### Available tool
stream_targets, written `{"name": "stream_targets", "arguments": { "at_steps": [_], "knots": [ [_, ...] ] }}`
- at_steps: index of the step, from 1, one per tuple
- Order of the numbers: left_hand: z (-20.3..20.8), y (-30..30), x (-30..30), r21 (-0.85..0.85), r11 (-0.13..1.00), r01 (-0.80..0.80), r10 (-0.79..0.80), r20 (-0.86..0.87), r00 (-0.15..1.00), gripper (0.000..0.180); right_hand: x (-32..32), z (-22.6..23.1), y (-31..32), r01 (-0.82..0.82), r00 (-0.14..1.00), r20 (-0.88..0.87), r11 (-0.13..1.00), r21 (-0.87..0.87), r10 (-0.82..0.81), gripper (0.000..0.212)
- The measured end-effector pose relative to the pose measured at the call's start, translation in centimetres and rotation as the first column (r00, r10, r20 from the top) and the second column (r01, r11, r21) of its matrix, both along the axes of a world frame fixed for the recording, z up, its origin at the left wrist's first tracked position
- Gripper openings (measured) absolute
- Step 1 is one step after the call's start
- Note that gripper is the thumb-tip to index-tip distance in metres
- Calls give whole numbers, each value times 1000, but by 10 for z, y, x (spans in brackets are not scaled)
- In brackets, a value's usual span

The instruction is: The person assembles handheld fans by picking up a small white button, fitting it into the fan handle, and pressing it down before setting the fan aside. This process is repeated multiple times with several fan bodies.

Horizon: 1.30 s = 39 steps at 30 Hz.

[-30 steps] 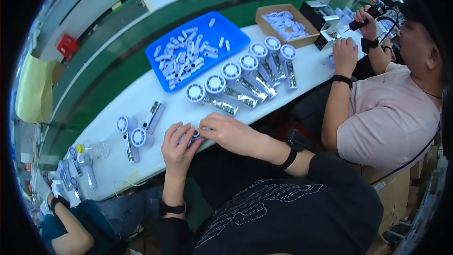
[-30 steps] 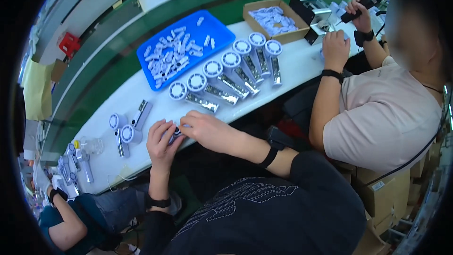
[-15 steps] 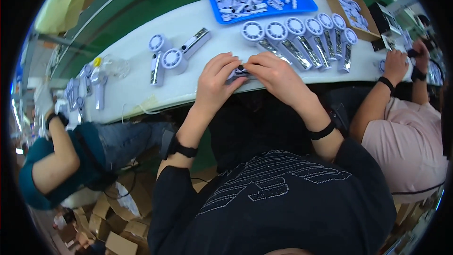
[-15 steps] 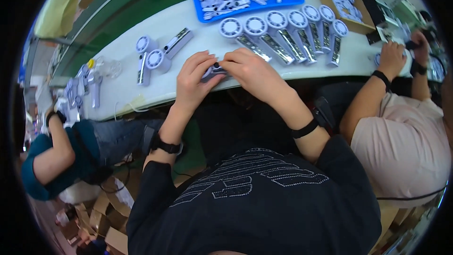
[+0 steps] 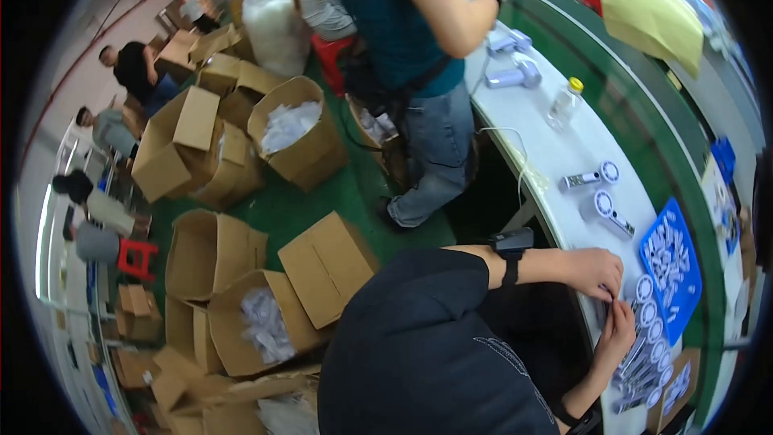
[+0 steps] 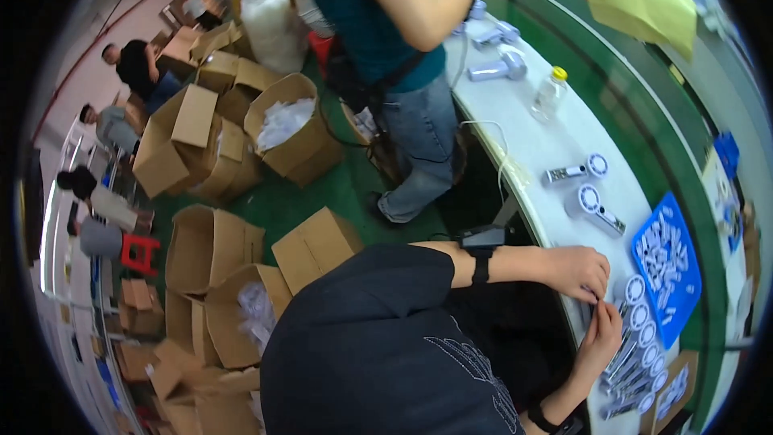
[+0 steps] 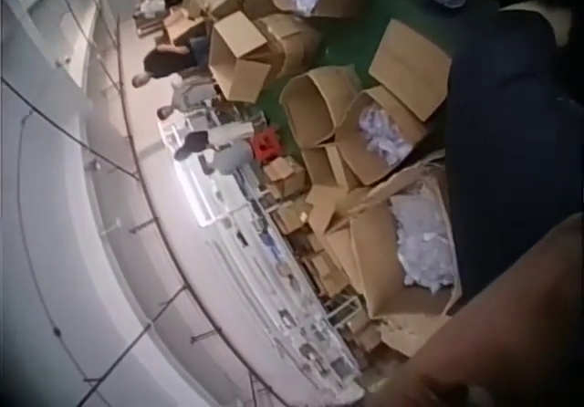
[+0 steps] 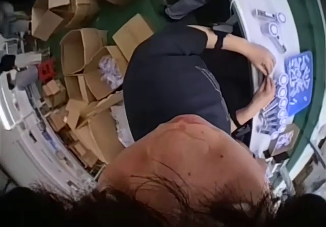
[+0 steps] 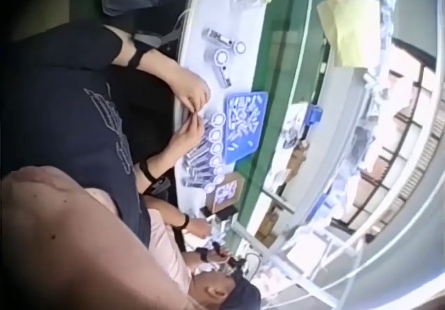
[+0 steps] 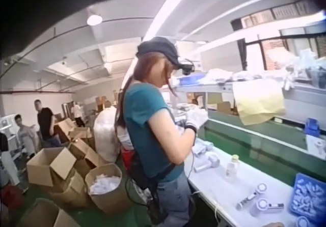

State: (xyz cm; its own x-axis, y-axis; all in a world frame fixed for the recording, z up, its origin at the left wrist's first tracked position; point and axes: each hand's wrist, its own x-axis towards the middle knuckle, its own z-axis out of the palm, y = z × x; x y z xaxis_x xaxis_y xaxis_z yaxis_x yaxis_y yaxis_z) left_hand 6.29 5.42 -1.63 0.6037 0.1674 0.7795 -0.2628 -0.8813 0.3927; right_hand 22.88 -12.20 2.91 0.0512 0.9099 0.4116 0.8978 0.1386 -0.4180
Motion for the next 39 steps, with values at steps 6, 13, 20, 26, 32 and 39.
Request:
{"name": "stream_targets", "arguments": {
  "at_steps": [6, 13, 20, 26, 32, 39],
  "knots": [
    [12, 10, 4, -192, 981, -12, -39, -259, 965, 21, 2, 6, 5, -29, 996, -81, 998, -57, 24, 21],
    [6, 15, 23, -210, 961, 178, -221, -203, 954, 16, 39, -32, 9, -23, 995, -99, 996, 81, 31, 20],
    [-22, 11, 26, 21, 991, 135, -136, 72, 988, 13, 8, 0, -1, 10, 1000, 19, 995, 99, -12, 16],
    [-15, 19, 18, -19, 983, 182, -181, 44, 982, 10, 16, -7, 2, -30, 999, 28, 994, 105, 27, 22],
    [-13, 11, 5, -89, 982, 167, -164, 31, 986, 11, 22, -27, -1, 78, 980, -186, 996, 44, -68, 21],
    [-10, 6, 1, -123, 976, 178, -177, 17, 984, 10, 7, -9, -7, 93, 969, -230, 995, -19, -95, 19]
  ]
}}
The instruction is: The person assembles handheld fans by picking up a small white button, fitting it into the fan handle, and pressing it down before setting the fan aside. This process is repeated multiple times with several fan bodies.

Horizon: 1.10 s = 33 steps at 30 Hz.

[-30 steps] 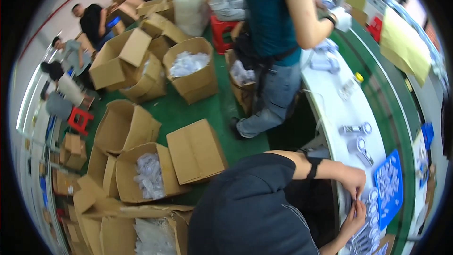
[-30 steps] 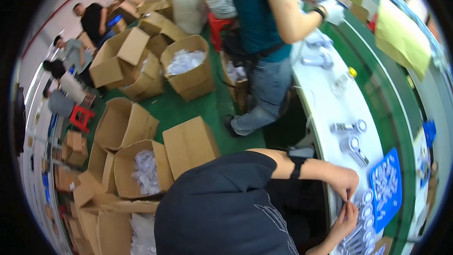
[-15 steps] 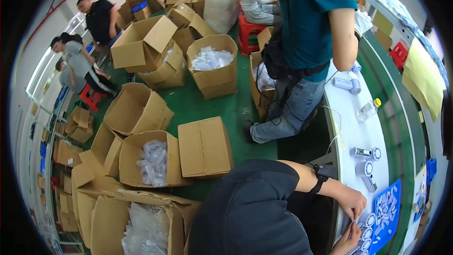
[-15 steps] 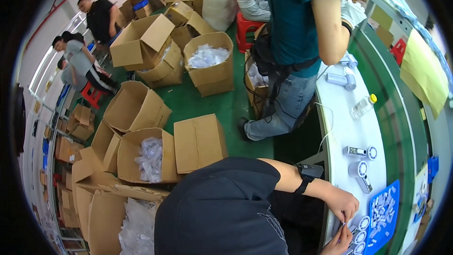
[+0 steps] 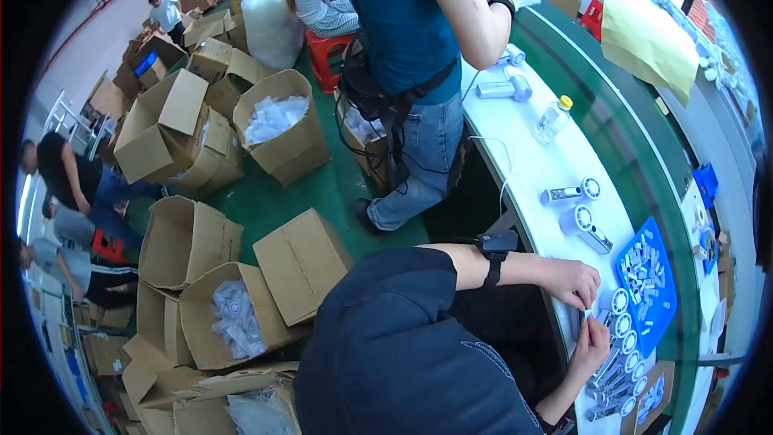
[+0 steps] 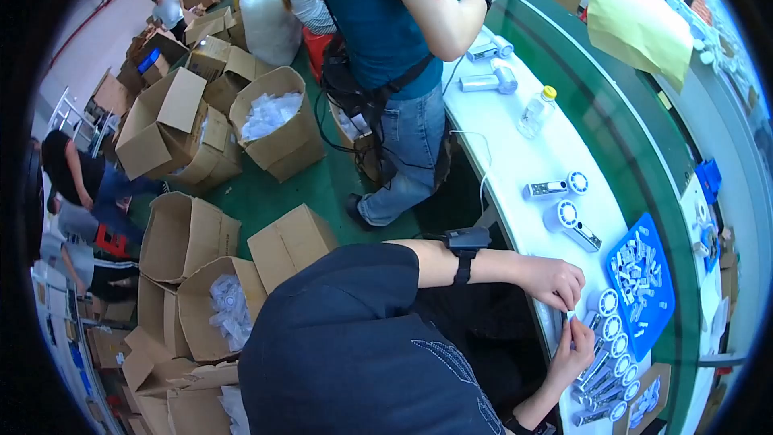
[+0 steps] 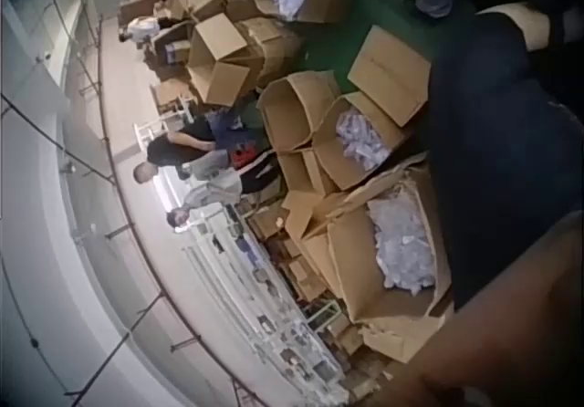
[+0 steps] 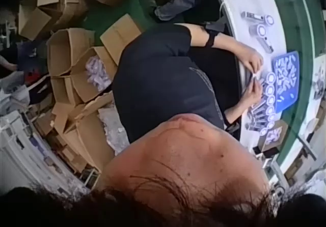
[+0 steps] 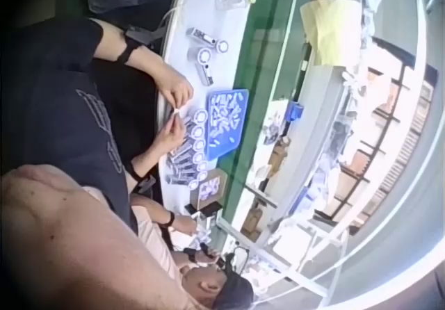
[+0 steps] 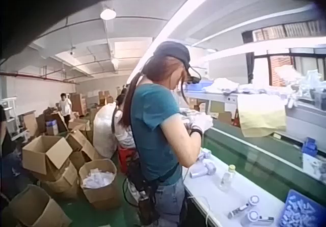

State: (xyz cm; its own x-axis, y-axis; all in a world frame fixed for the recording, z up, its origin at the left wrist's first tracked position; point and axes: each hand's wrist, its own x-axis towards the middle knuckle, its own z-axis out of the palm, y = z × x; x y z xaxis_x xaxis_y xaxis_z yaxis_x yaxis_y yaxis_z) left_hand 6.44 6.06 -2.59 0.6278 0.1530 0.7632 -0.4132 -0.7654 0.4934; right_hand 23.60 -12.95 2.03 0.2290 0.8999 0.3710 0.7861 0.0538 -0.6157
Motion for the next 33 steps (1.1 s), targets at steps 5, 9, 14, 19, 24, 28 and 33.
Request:
{"name": "stream_targets", "arguments": {
  "at_steps": [5, 9, 14, 19, 24, 28, 33],
  "knots": [
    [9, 7, 3, 10, 994, 108, -107, -34, 994, 12, -5, 9, -3, 41, 996, 76, 999, 27, -43, 14],
    [10, 14, -19, -37, 999, 5, -10, -146, 989, 15, -27, 2, 9, 51, 998, 37, 987, 155, -58, 14],
    [22, 6, -24, 102, 981, -165, 184, -232, 955, 24, -33, -21, 11, 72, 997, -53, 952, 297, -59, 15],
    [29, 0, -6, 198, 978, -62, 107, -226, 968, 32, -40, -29, 3, 214, 972, -178, 883, 417, -151, 16],
    [36, 17, -27, 223, 971, -88, 137, -217, 966, 42, -52, -22, 13, 159, 987, -94, 905, 395, -132, 17],
    [37, 19, -13, 137, 991, -6, 35, -210, 977, 40, -45, -3, 5, 166, 986, -58, 958, 234, -157, 17],
    [35, 15, -19, 71, 995, -67, 82, -237, 968, 39, -48, 8, 6, 130, 991, -18, 984, 122, -129, 20]
  ]
}}
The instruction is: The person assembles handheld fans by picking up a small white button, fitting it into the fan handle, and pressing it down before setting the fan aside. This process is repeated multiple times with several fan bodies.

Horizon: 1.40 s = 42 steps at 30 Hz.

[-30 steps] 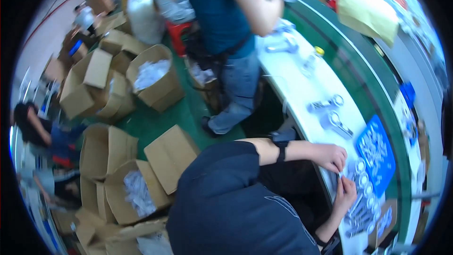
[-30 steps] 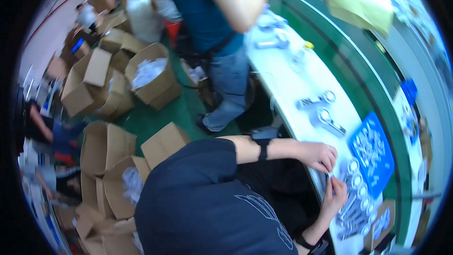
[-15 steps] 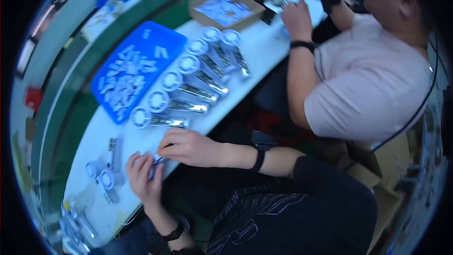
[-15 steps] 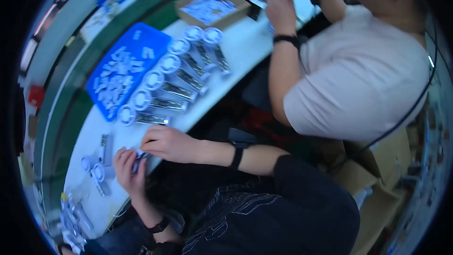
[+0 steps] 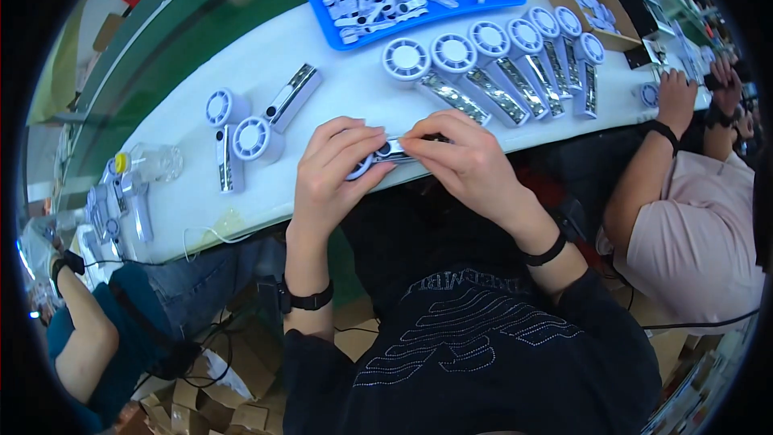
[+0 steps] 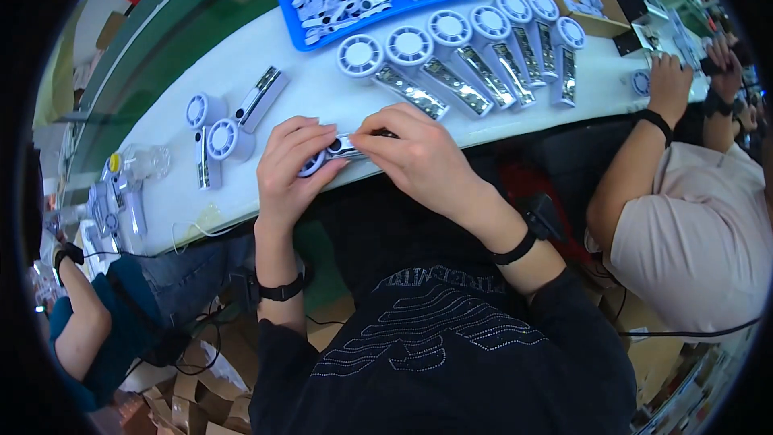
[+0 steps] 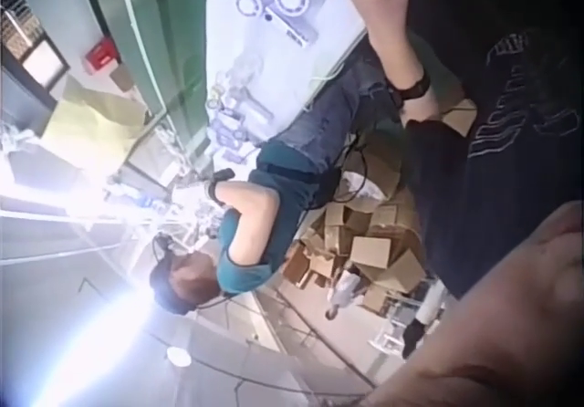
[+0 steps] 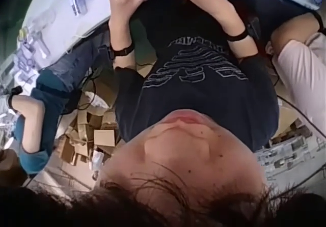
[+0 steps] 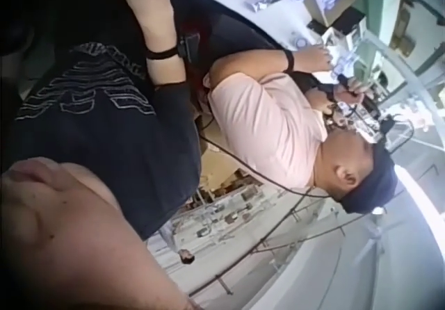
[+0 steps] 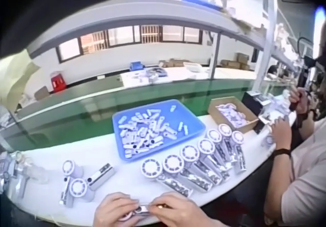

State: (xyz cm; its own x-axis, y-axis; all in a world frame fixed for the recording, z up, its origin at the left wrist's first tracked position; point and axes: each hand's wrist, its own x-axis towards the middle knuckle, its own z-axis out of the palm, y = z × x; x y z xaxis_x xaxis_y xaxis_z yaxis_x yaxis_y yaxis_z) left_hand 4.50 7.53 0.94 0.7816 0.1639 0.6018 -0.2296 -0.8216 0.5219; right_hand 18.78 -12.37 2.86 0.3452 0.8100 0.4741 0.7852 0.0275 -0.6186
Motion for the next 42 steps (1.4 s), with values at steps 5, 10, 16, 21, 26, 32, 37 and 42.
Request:
{"name": "stream_targets", "arguments": {
  "at_steps": [5, 10, 16, 21, 26, 32, 37, 42],
  "knots": [
    [-2, -4, 2, -13, 1000, 6, -6, 15, 1000, 39, 7, 4, -1, -37, 998, 42, 999, -22, 38, 21],
    [-2, -4, 1, 7, 1000, -1, 1, 11, 1000, 38, 7, 4, 0, -43, 996, 71, 998, -38, 46, 24],
    [-5, 0, 0, 26, 1000, 15, -16, 15, 1000, 39, 11, -1, 1, -56, 998, 30, 998, -3, 56, 26],
    [-4, -2, 1, 43, 999, 11, -13, 40, 999, 42, 8, -15, 0, -19, 1000, 5, 994, 109, 19, 26],
    [-5, -4, 0, 43, 999, 15, -16, 37, 999, 45, 1, -16, -4, 46, 999, 10, 995, 89, -47, 29],
    [1, 1, 5, 55, 998, 15, -16, 25, 1000, 46, -10, -13, -4, 107, 992, 54, 992, 70, -111, 34],
    [4, 1, 3, 145, 989, 23, -18, -36, 999, 44, -20, -9, -1, 158, 976, 146, 987, 19, -159, 35],
    [16, -3, 1, 144, 990, 7, 9, -109, 994, 46, -21, -9, -4, 179, 963, 201, 984, 19, -179, 32]
  ]
}}
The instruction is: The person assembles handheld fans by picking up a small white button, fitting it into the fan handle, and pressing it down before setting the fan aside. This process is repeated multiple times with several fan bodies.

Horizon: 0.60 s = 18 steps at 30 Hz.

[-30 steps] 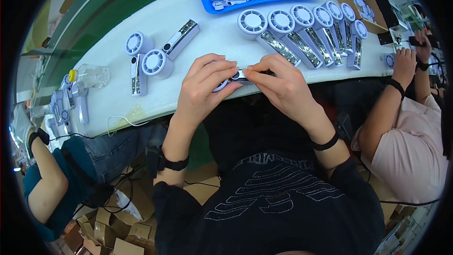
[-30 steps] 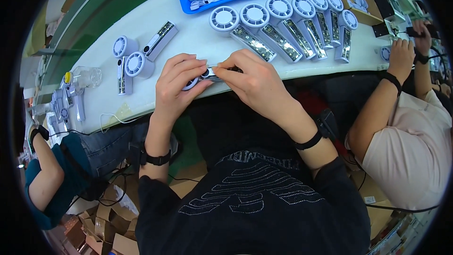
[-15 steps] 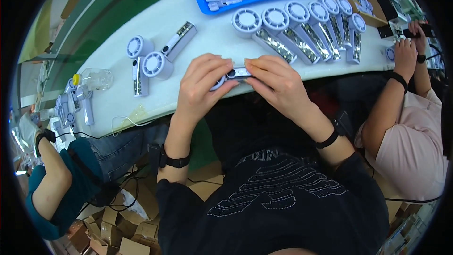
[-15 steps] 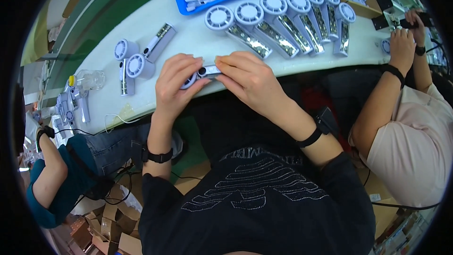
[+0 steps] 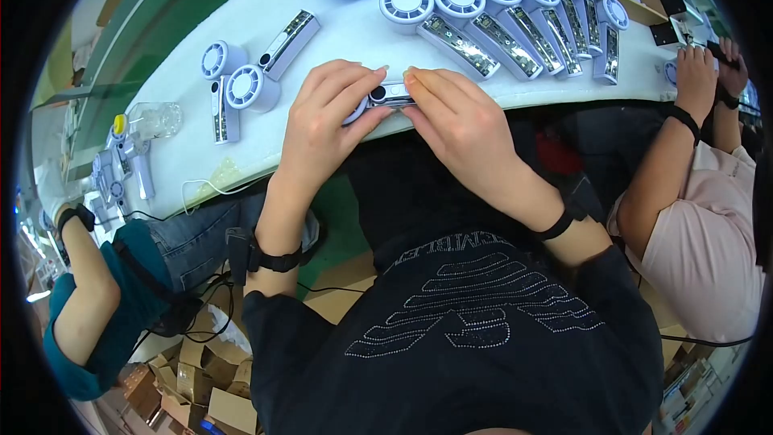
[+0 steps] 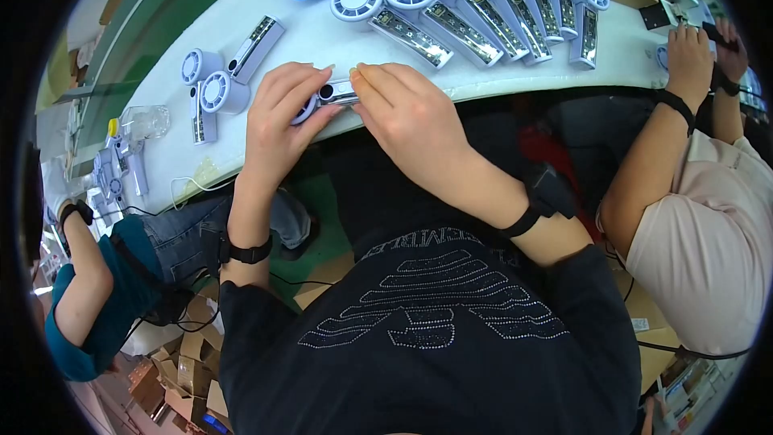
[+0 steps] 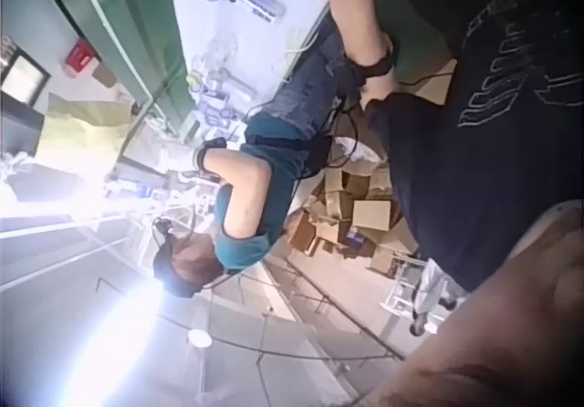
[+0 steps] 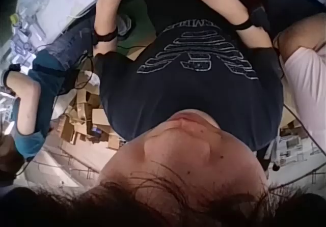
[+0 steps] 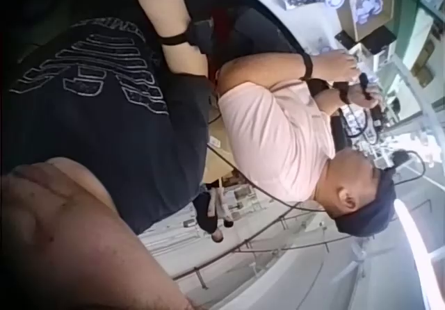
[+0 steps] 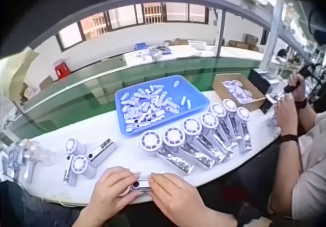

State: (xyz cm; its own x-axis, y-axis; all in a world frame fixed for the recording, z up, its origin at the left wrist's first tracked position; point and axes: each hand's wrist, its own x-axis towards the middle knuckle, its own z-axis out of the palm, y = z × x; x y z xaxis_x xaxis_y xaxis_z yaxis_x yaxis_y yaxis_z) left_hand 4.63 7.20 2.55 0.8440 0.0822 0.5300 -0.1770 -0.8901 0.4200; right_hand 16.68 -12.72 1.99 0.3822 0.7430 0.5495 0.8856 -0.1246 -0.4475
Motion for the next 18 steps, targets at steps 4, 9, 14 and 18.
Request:
{"name": "stream_targets", "arguments": {
  "at_steps": [4, 9, 14, 18],
  "knots": [
    [11, -4, 0, -46, 999, -4, 1, -77, 997, 48, 21, 6, 4, -99, 977, -186, 994, 48, 106, 28],
    [12, -2, 0, -71, 997, -14, 7, -98, 995, 48, 34, 1, 8, -236, 933, -256, 967, 95, 252, 22],
    [10, -2, 1, -74, 997, 6, -12, -81, 997, 48, 24, -6, 12, -200, 971, -93, 958, 205, 222, 20],
    [7, 0, 1, -79, 997, 2, -8, -65, 998, 48, 20, 1, 8, -89, 906, -388, 972, 216, 169, 19]
  ]
}}
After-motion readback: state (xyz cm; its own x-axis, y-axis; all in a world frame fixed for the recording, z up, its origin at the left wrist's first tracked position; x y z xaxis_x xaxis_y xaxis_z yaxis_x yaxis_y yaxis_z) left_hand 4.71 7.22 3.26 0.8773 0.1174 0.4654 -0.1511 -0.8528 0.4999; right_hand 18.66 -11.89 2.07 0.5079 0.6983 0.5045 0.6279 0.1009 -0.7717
